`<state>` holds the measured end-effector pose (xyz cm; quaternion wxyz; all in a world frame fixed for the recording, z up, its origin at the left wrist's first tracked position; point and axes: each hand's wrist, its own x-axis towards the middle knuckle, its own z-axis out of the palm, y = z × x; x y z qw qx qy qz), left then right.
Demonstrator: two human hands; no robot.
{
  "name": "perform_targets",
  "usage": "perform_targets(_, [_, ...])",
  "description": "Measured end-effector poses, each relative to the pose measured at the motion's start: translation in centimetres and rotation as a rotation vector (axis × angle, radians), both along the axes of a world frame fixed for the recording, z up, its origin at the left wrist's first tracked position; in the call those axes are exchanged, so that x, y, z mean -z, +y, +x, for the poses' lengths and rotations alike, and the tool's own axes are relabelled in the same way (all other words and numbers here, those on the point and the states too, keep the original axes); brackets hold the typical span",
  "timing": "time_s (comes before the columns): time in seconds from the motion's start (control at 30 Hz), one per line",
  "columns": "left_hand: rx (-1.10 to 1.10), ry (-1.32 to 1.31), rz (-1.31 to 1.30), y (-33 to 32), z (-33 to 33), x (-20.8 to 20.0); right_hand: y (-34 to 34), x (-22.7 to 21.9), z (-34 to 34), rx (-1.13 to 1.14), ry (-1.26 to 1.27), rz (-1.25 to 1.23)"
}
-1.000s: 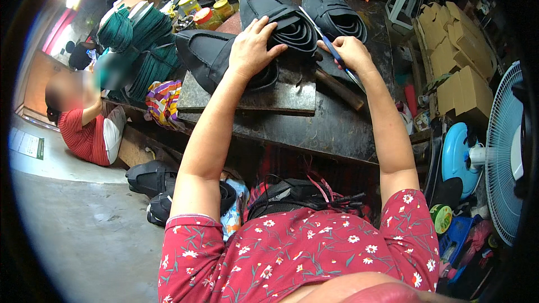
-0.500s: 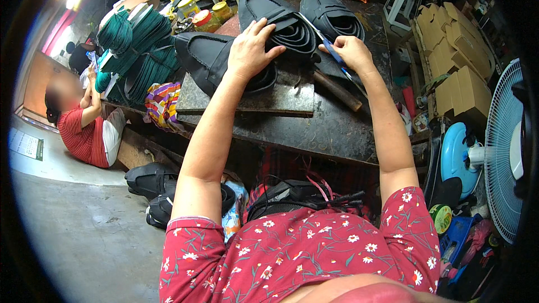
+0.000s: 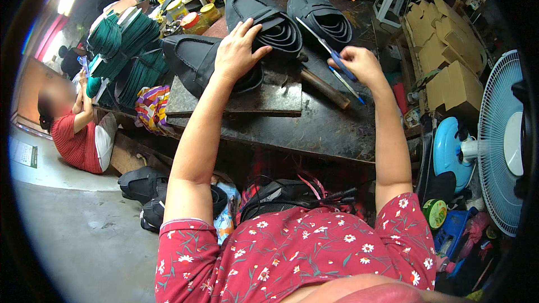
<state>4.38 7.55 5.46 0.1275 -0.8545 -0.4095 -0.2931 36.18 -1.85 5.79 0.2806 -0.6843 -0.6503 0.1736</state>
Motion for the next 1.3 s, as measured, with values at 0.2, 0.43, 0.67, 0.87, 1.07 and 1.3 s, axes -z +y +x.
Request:
perform_targets(0.2, [-0.025,0.172,0.126,-1.5,0.7,-1.0,-6.2,0.5,3.0,0.141,-0.309,-0.178])
perform_targets(0.43, [-0.067,-0.113,0.247,-9.0,-1.0,0.2,-5.9,2.6,3.5,0.125,-0.282,-0.102])
perform_targets(0.67, [0.064,-0.122,0.221,-15.7,-2.6,5.3,-5.5,3.2,3.6,0.036,-0.236,-0.147])
perform_targets(0.87, [0.271,-0.095,0.008,-14.7,-1.1,7.8,-4.7,4.5,5.7,0.095,-0.334,0.171])
perform_targets(1.07, [0.185,-0.235,-0.168,-14.2,-0.9,8.7,-4.6,6.5,6.2,0.182,-0.404,0.275])
perform_targets(1.3, [0.184,-0.235,-0.227,-14.0,-0.8,8.8,-3.7,6.9,0.8,0.049,-0.503,0.211])
